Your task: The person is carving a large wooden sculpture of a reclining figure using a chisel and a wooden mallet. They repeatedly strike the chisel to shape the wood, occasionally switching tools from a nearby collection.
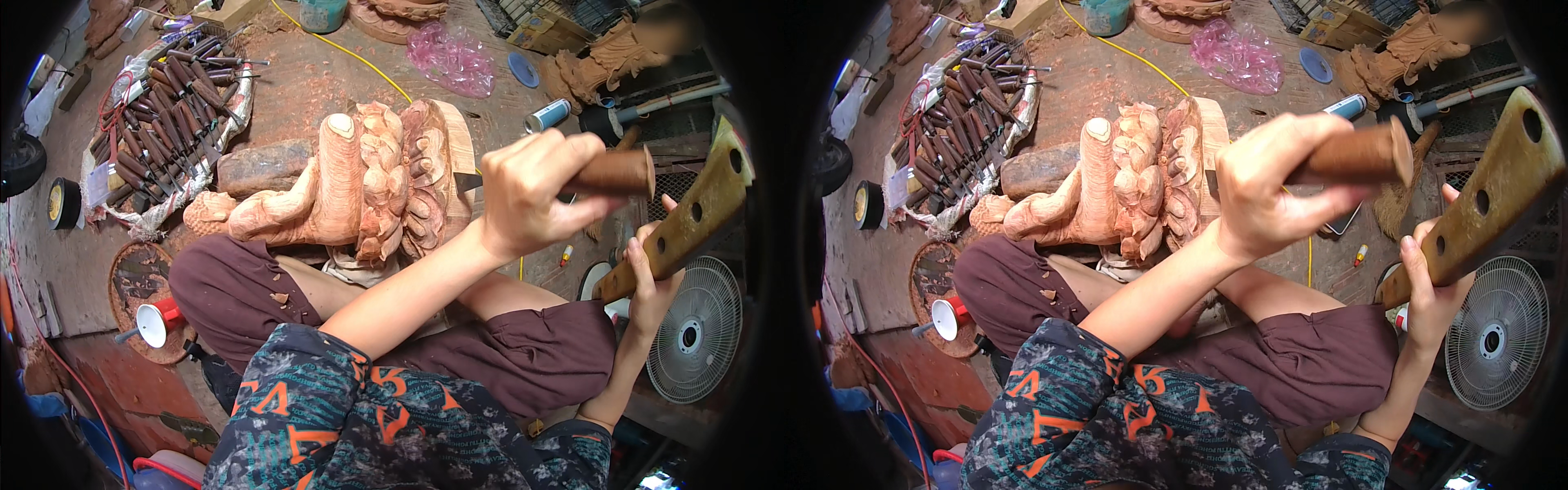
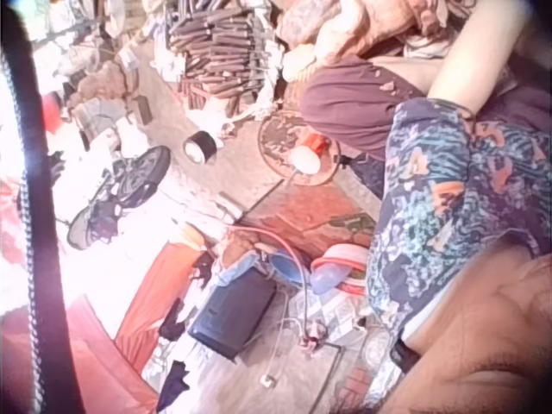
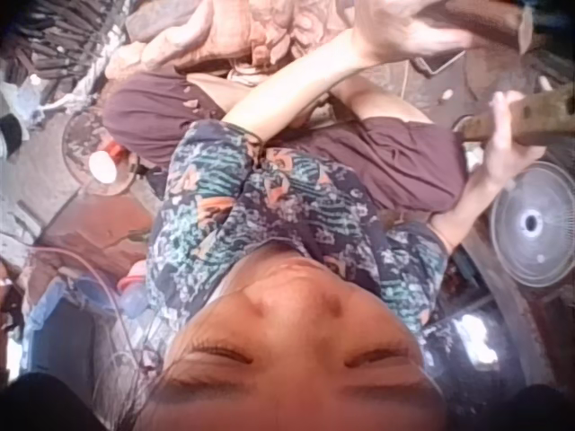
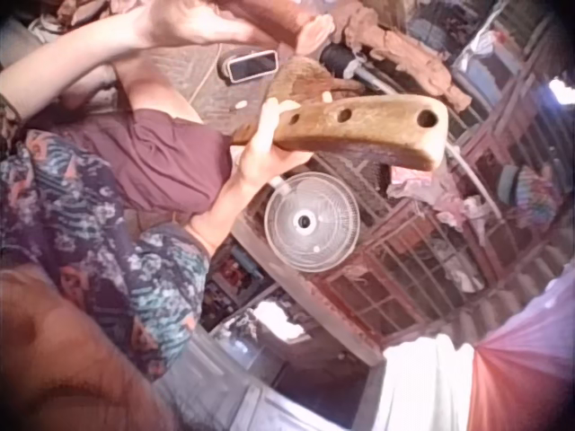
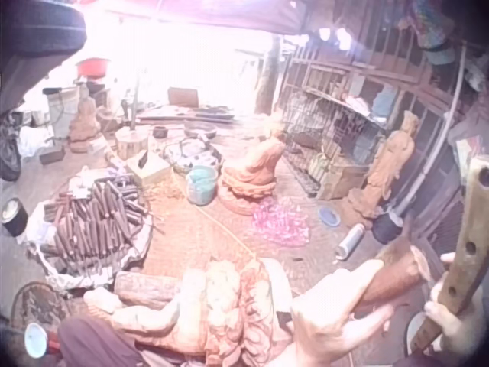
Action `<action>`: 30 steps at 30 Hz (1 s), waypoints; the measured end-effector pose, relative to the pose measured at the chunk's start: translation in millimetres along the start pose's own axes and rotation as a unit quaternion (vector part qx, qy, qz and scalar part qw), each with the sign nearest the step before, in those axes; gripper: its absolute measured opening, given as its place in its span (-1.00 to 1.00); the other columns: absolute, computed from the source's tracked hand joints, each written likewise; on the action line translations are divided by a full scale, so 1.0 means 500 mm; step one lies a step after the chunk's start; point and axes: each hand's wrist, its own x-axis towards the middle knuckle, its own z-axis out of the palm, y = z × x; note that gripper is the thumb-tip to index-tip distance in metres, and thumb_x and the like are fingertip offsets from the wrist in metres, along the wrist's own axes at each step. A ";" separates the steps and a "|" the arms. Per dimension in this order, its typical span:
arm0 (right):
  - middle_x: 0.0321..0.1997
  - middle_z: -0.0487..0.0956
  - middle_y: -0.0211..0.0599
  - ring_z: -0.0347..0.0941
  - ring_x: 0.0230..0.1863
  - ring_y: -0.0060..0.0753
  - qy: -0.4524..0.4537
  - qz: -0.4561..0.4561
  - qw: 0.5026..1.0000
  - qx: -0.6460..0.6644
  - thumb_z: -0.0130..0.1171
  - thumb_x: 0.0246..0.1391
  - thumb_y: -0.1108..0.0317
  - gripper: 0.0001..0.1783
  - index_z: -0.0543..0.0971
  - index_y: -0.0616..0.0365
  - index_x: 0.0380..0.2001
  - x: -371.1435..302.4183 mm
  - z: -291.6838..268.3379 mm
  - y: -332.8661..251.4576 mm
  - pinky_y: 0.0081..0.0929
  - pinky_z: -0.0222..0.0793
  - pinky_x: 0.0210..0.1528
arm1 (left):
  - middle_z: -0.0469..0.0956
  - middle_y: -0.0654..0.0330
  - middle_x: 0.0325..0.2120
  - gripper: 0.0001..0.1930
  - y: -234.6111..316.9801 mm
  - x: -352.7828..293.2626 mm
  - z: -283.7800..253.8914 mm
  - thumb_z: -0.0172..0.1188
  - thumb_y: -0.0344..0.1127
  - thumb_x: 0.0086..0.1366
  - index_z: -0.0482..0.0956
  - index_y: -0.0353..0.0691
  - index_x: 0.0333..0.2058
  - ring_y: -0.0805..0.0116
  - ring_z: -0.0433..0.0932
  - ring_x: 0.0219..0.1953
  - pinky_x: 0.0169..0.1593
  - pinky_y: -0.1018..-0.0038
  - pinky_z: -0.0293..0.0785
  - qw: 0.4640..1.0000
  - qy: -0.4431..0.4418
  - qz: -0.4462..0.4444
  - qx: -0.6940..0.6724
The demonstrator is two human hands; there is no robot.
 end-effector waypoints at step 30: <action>-0.32 0.38 -0.43 0.32 -0.37 -0.62 0.028 -0.091 0.972 -0.214 0.14 0.04 0.61 -0.39 0.23 0.20 0.18 -0.039 0.007 0.037 -0.63 0.31 -0.23 | 0.55 0.22 -0.56 -0.59 0.004 -0.012 -0.036 0.47 -0.10 -0.15 0.61 -0.14 -0.32 0.29 0.53 -0.56 -0.48 0.46 0.43 0.994 -0.086 -0.019 -0.058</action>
